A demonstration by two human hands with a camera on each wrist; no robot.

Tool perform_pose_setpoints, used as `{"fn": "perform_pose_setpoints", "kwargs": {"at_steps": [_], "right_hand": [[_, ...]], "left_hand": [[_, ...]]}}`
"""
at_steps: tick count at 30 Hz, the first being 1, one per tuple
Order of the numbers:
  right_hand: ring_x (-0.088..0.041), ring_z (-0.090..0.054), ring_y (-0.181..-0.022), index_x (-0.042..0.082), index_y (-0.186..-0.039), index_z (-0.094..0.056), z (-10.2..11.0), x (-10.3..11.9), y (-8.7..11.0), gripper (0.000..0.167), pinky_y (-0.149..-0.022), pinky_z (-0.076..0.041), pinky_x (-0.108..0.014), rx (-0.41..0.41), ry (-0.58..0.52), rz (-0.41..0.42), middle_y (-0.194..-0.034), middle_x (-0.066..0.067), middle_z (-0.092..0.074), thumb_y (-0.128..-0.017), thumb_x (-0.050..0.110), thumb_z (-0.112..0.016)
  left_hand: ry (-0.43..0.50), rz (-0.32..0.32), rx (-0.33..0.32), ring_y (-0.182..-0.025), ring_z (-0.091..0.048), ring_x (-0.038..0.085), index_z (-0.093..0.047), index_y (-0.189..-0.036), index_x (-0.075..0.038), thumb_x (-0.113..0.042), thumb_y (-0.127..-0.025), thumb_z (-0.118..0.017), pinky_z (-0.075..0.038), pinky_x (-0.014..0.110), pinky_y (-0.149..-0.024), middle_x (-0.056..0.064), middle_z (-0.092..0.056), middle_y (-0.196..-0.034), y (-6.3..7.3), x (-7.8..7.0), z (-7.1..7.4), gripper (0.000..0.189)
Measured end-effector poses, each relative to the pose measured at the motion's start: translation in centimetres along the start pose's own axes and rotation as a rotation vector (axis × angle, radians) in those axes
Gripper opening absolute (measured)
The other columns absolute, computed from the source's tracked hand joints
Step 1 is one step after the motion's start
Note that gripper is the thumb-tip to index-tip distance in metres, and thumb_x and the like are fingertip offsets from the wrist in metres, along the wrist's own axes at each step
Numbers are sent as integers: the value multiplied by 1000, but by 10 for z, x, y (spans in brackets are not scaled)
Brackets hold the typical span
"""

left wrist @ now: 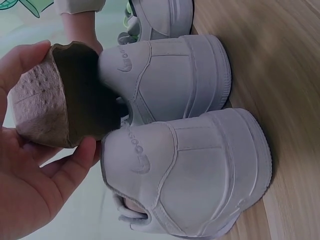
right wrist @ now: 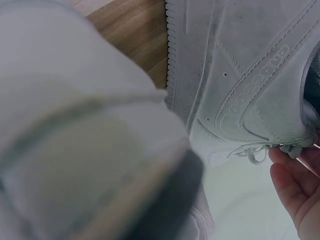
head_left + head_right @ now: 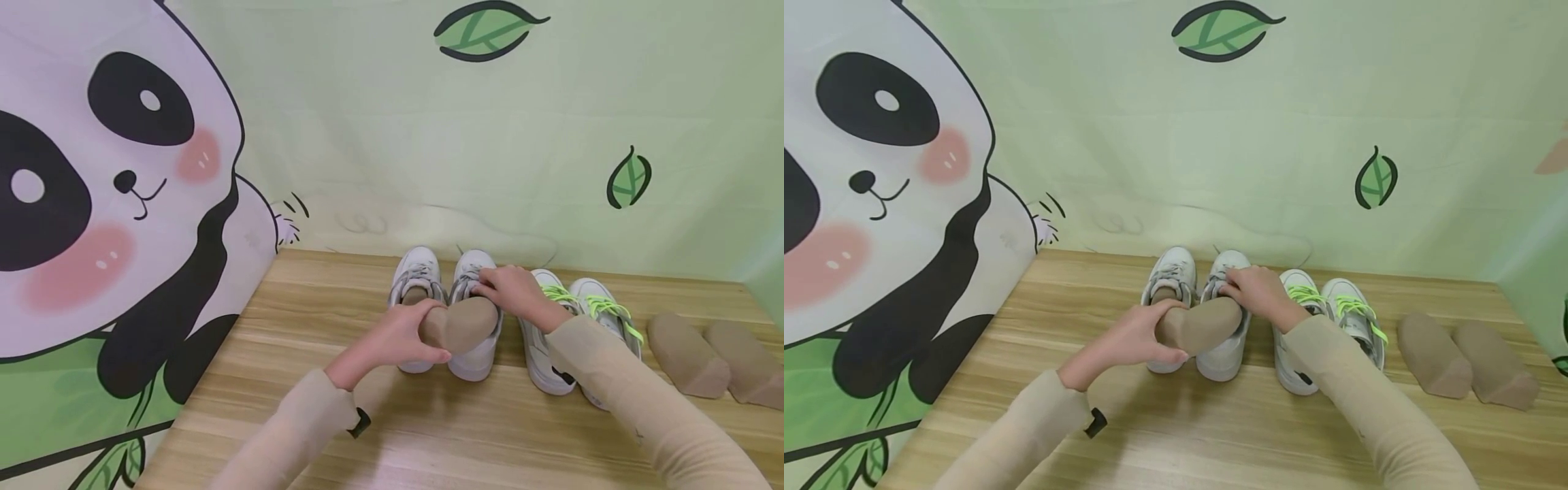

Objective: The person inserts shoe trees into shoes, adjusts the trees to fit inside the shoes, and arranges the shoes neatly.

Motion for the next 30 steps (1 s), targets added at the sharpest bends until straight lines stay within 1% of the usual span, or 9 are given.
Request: {"fn": "perform_pose_setpoints", "kwargs": {"at_steps": [7, 12, 15, 19, 22, 24, 25, 27, 30], "right_hand": [[-12, -39, -49, 15, -64, -49, -1, -1, 0, 25, -48, -31, -25, -3, -12, 17, -52, 3, -41, -82, 27, -60], [-13, -41, -50, 13, -66, -50, 1, 1, 1, 21, -49, -33, -28, -16, -5, 61, -53, 2, -45, -83, 21, -60], [-15, -43, -50, 12, -68, -52, 3, 3, 2, 18, -49, -36, -30, -24, 19, 90, -55, 0, -49, -83, 17, -59], [-16, -45, -50, 12, -68, -52, 4, 5, 3, 17, -48, -37, -32, -16, 43, 102, -56, -2, -50, -83, 16, -58], [-16, -45, -50, 11, -68, -52, 5, 6, 3, 16, -48, -37, -32, -8, 44, 104, -56, -1, -51, -83, 15, -58], [-15, -44, -50, 11, -69, -53, 6, 6, 3, 16, -48, -37, -31, -5, 38, 106, -56, -1, -51, -83, 15, -58], [-15, -44, -50, 11, -69, -53, 7, 6, 4, 16, -48, -37, -31, -3, 35, 107, -57, -1, -51, -84, 15, -57], [-14, -43, -51, 11, -69, -54, 7, 7, 4, 15, -49, -36, -30, 1, 31, 110, -57, 0, -50, -84, 16, -57], [-12, -42, -51, 12, -70, -54, 8, 5, 5, 14, -49, -36, -28, 6, 26, 114, -57, 1, -50, -83, 15, -58]], "left_hand": [[-13, 20, -23, -86, -57, 13, -47, -121, -15, -42, -67, -70, -45, 24, -71, 3, -61, -102, -5, -4, -5, 65], [-62, 40, -28, -76, -58, 13, -47, -120, -9, -41, -68, -70, -44, 22, -63, 6, -63, -94, -8, -12, -7, 66], [-98, 62, -26, -72, -58, 14, -46, -120, -8, -42, -68, -69, -44, 22, -60, 6, -63, -91, -10, -17, -8, 66], [-141, 96, -41, -75, -60, 17, -46, -120, -9, -44, -68, -69, -46, 26, -62, 6, -63, -92, -11, -23, -10, 67], [-161, 122, -67, -78, -60, 20, -47, -119, -9, -45, -67, -69, -47, 30, -66, 6, -63, -92, -11, -27, -12, 67], [-173, 133, -90, -77, -60, 20, -48, -118, -9, -45, -67, -69, -46, 30, -65, 6, -63, -90, -10, -30, -13, 66], [-177, 138, -99, -75, -60, 21, -48, -117, -8, -44, -66, -69, -46, 30, -63, 6, -63, -89, -10, -32, -13, 66], [-181, 145, -109, -69, -59, 20, -49, -115, -8, -44, -66, -70, -44, 27, -57, 6, -63, -85, -10, -35, -15, 64], [-195, 147, -118, -62, -56, 18, -50, -114, -7, -44, -65, -70, -41, 25, -51, 4, -62, -79, -9, -38, -16, 64]]}}
Point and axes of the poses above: each hand's wrist, its own y-axis away from the middle knuckle, its own z-axis out of the back of the hand, x = y × z, the point moved 4 cm from there along -y, towards the middle knuckle
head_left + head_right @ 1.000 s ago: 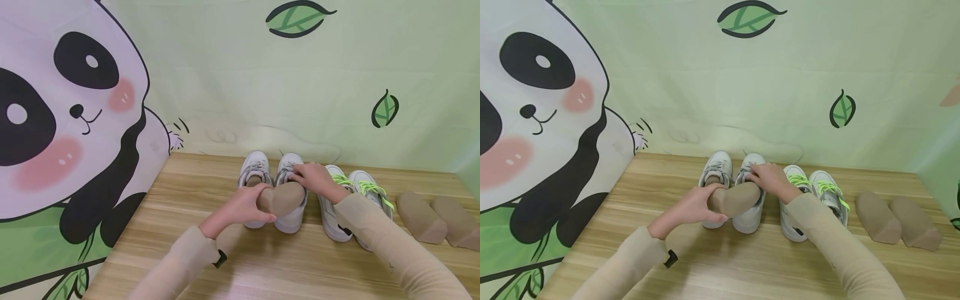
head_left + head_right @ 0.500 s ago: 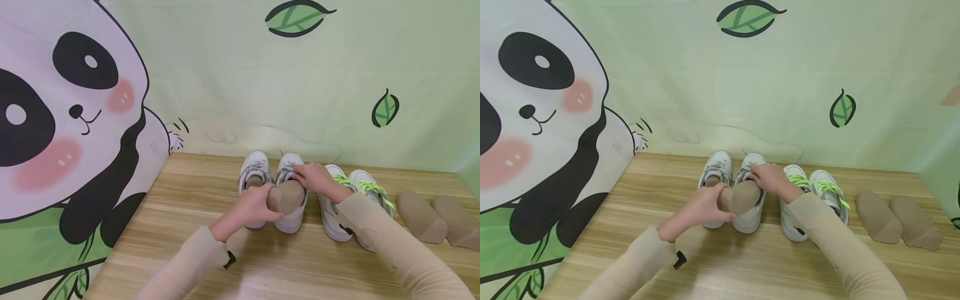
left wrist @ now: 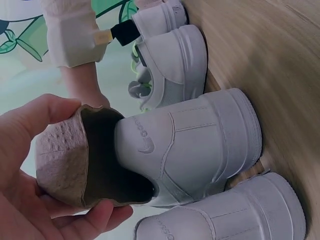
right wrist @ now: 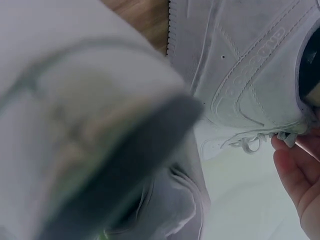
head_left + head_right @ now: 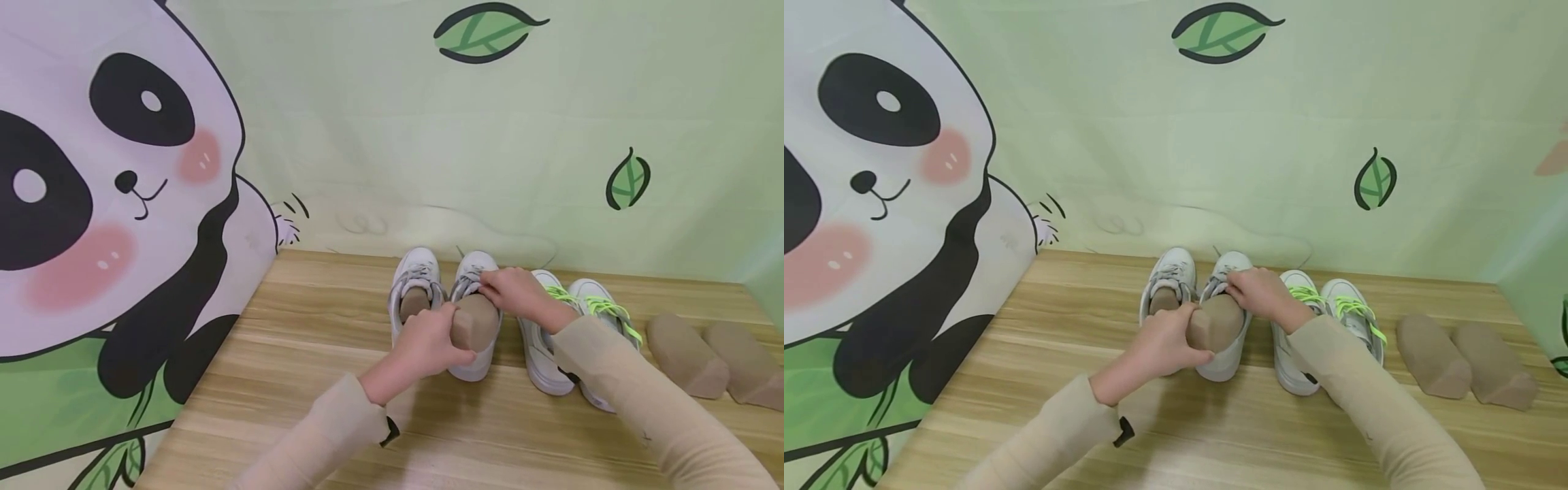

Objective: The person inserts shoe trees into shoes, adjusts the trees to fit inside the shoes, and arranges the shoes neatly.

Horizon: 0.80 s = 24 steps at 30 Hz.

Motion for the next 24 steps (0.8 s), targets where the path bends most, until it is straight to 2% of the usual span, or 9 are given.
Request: {"fn": "perform_pose_setpoints", "kwargs": {"at_steps": [8, 12, 24], "right_hand": [[-11, -44, -55, 13, -73, -57, 0, -6, 3, 8, -53, -39, -28, 15, -29, -36, -65, 2, -56, -80, 15, -60], [-12, -45, -55, 13, -77, -57, 0, -8, 7, 7, -51, -38, -29, 37, -34, -68, -69, 1, -58, -78, 17, -62], [-14, -47, -57, 14, -92, -49, -9, -11, 16, 32, -42, -34, -28, 100, 73, -117, -79, -1, -56, -71, 29, -70]], "left_hand": [[-34, -3, -6, -55, -52, 15, -51, -111, -8, -41, -65, -70, -37, 23, -46, 3, -59, -72, 3, -4, 0, 60], [-49, -21, -18, -54, -51, 15, -51, -111, -7, -41, -64, -70, -37, 23, -45, 2, -58, -70, 4, -4, 1, 60], [-58, -33, -17, -57, -53, 13, -52, -113, -7, -41, -64, -70, -39, 24, -48, 2, -61, -76, 7, 1, 4, 62]]}}
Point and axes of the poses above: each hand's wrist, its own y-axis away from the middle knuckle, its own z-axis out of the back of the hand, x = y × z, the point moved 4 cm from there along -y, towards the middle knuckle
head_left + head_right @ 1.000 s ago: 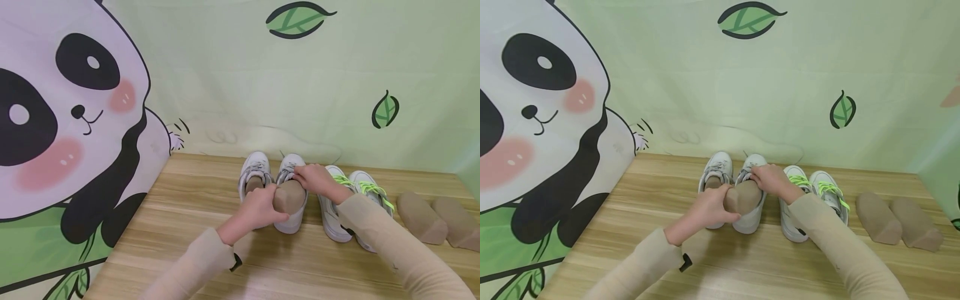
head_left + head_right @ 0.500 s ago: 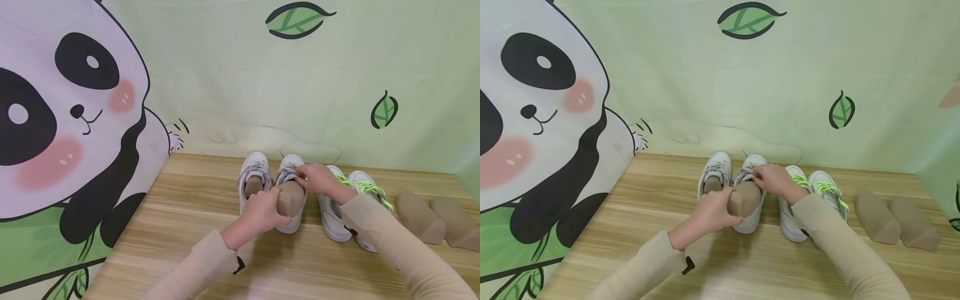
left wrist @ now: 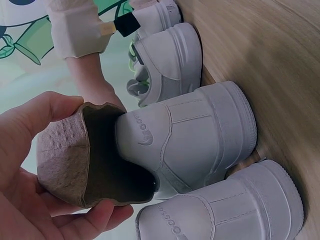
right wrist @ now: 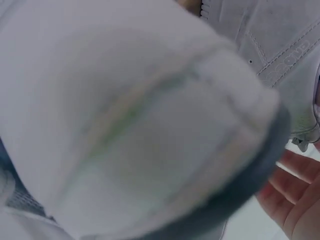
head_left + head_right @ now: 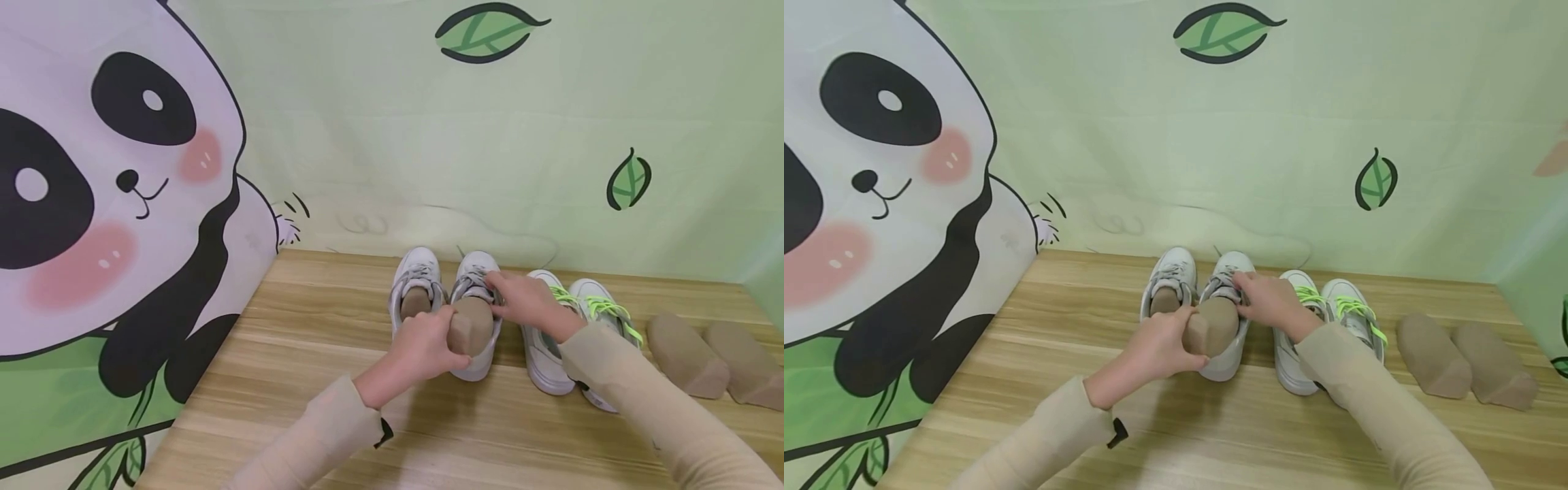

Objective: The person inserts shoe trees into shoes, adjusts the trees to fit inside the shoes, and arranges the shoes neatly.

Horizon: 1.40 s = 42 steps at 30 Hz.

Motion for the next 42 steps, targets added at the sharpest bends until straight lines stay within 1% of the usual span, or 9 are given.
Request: {"fn": "perform_pose_setpoints", "kwargs": {"at_steps": [6, 10, 14, 18, 21, 28, 34, 39, 42], "right_hand": [[-15, -46, -57, 14, -97, -45, -4, -2, 1, 40, -41, -33, -29, 45, -7, -51, -82, -3, -53, -71, 32, -69], [-16, -44, -55, 13, -99, -42, -7, -2, 2, 43, -40, -32, -29, 46, -2, -73, -80, -3, -51, -72, 34, -68], [-17, -44, -54, 11, -98, -41, -8, 2, 1, 39, -41, -32, -30, 33, -16, -88, -76, -5, -49, -73, 26, -67], [-17, -43, -53, 10, -93, -42, -9, 7, 0, 29, -42, -31, -28, 40, -61, -75, -67, -4, -47, -72, 11, -62], [-16, -41, -52, 10, -91, -43, -8, 9, -2, 26, -43, -30, -26, 47, -78, -52, -62, -2, -46, -72, 6, -60], [-16, -41, -52, 8, -88, -44, -4, 9, -4, 22, -45, -31, -26, 45, -120, -1, -60, -3, -45, -73, 3, -59], [-17, -44, -55, 7, -87, -46, -2, 8, -4, 19, -50, -35, -28, 43, -172, 1, -63, -5, -49, -73, 1, -57], [-16, -43, -55, 5, -86, -48, -1, 5, -4, 14, -50, -36, -27, 13, -208, 4, -62, -5, -50, -74, 0, -55], [-15, -42, -54, 6, -82, -49, -1, 3, -5, 10, -50, -34, -26, 0, -225, 4, -61, -3, -48, -75, 1, -54]], "left_hand": [[0, 1, -15, -58, -54, 15, -52, -112, -8, -42, -63, -70, -39, 25, -48, 3, -61, -76, 1, 0, 0, 62], [-3, 1, -27, -59, -55, 17, -53, -112, -8, -42, -62, -70, -41, 26, -49, 4, -62, -76, 1, 1, -1, 64], [-6, -1, -30, -60, -55, 16, -52, -113, -7, -43, -63, -70, -42, 27, -53, 4, -62, -77, 1, 2, 0, 64], [6, -3, -22, -60, -56, 17, -52, -115, -6, -42, -63, -70, -43, 26, -53, 5, -63, -78, 1, 3, 1, 65], [14, 1, -13, -60, -57, 17, -52, -115, -6, -41, -64, -70, -43, 26, -52, 6, -63, -79, 1, 3, 1, 65], [6, 10, -8, -64, -58, 19, -50, -118, -6, -42, -64, -70, -44, 27, -55, 6, -64, -81, 1, 4, 1, 68], [12, 15, 17, -60, -56, 16, -49, -120, -7, -40, -65, -70, -42, 24, -51, 5, -63, -81, 1, 2, 0, 68], [-16, 9, 31, -53, -52, 14, -51, -112, -8, -40, -65, -69, -38, 23, -45, 0, -59, -72, -1, -3, -1, 60], [-43, -21, 31, -52, -50, 12, -53, -104, -10, -40, -65, -69, -37, 23, -43, -3, -56, -68, -3, -7, -2, 51]]}}
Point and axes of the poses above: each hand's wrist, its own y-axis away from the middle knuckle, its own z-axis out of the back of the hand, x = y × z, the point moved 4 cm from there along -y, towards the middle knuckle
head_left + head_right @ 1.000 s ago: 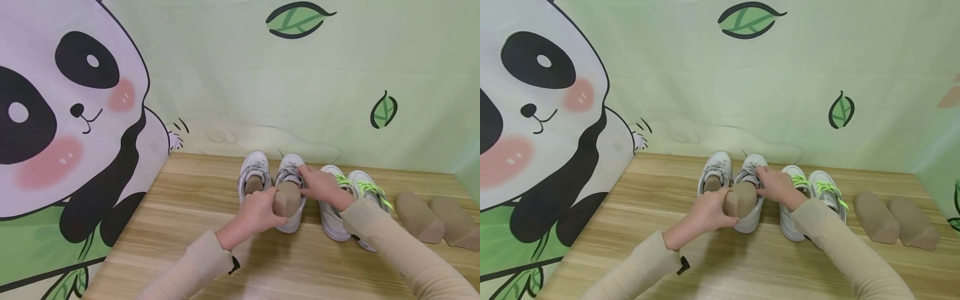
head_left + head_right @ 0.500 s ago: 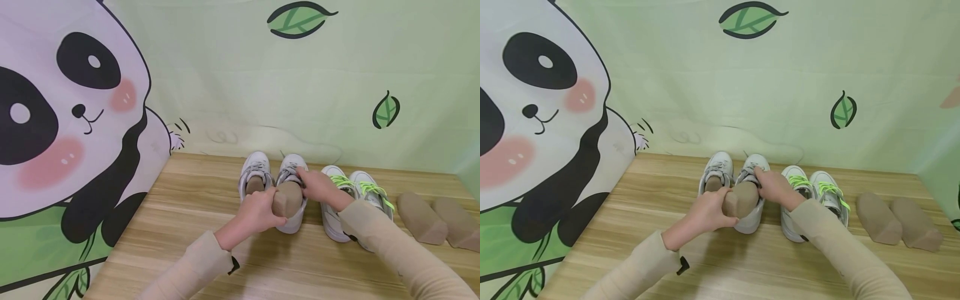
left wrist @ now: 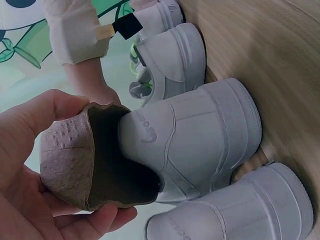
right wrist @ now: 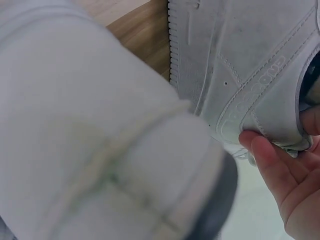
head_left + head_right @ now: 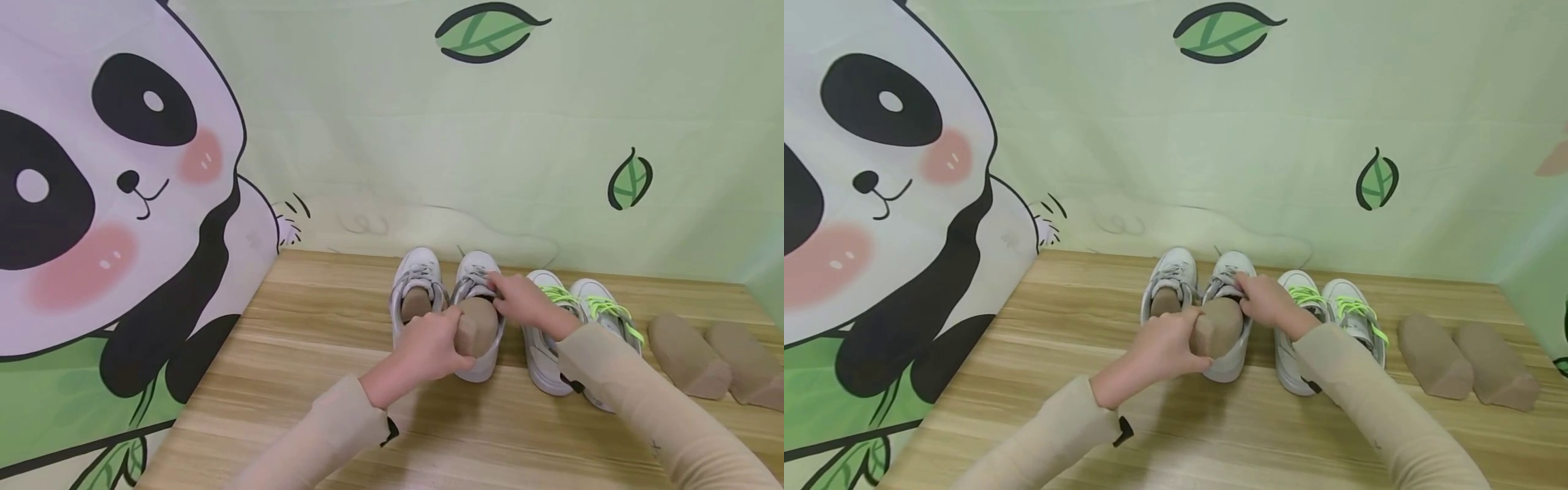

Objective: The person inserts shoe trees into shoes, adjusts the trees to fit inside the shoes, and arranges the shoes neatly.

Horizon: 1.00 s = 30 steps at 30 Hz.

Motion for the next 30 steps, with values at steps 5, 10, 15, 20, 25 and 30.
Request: {"fn": "perform_pose_setpoints", "kwargs": {"at_steps": [5, 10, 15, 20, 25, 30], "right_hand": [[-15, -41, -53, 7, -77, -48, 1, -2, -1, 7, -50, -33, -25, -17, -19, 4, -59, -1, -46, -75, 1, -52], [-14, -40, -51, 7, -77, -45, 1, -2, -1, 8, -49, -31, -24, -7, -44, -3, -58, -1, -43, -76, 1, -51], [-13, -40, -52, 7, -77, -44, 4, -2, -3, 8, -49, -32, -24, 11, -39, -7, -59, -1, -43, -77, 1, -49], [-14, -39, -51, 10, -77, -41, 6, -2, -6, 9, -48, -30, -25, 55, 9, -16, -58, 0, -40, -78, 5, -49], [-14, -38, -51, 9, -79, -42, 9, 1, -8, 7, -48, -30, -24, 105, 40, -10, -58, 1, -39, -78, 6, -48], [-15, -38, -51, 11, -78, -42, 12, 8, -10, 10, -47, -28, -25, 146, 98, -38, -58, 1, -39, -78, 8, -52]], "left_hand": [[-29, -49, 2, -56, -50, 11, -52, -94, -13, -38, -65, -68, -36, 23, -45, -6, -53, -68, -4, -5, -3, 42], [-27, -75, 4, -57, -49, 11, -51, -92, -13, -35, -64, -68, -37, 23, -46, -7, -51, -66, -6, -7, -5, 39], [-41, -79, -3, -56, -50, 10, -51, -93, -13, -36, -64, -68, -37, 23, -47, -7, -51, -66, -8, -8, -6, 41], [-44, -78, -5, -56, -51, 10, -51, -90, -13, -37, -64, -69, -36, 23, -47, -7, -51, -66, -7, -9, -7, 39], [-43, -59, -30, -55, -51, 12, -52, -88, -12, -39, -64, -69, -37, 24, -47, -4, -53, -65, -7, -11, -6, 39], [-25, -28, -29, -53, -50, 12, -52, -87, -12, -40, -66, -68, -37, 23, -45, -3, -55, -63, -6, -12, -7, 39]]}}
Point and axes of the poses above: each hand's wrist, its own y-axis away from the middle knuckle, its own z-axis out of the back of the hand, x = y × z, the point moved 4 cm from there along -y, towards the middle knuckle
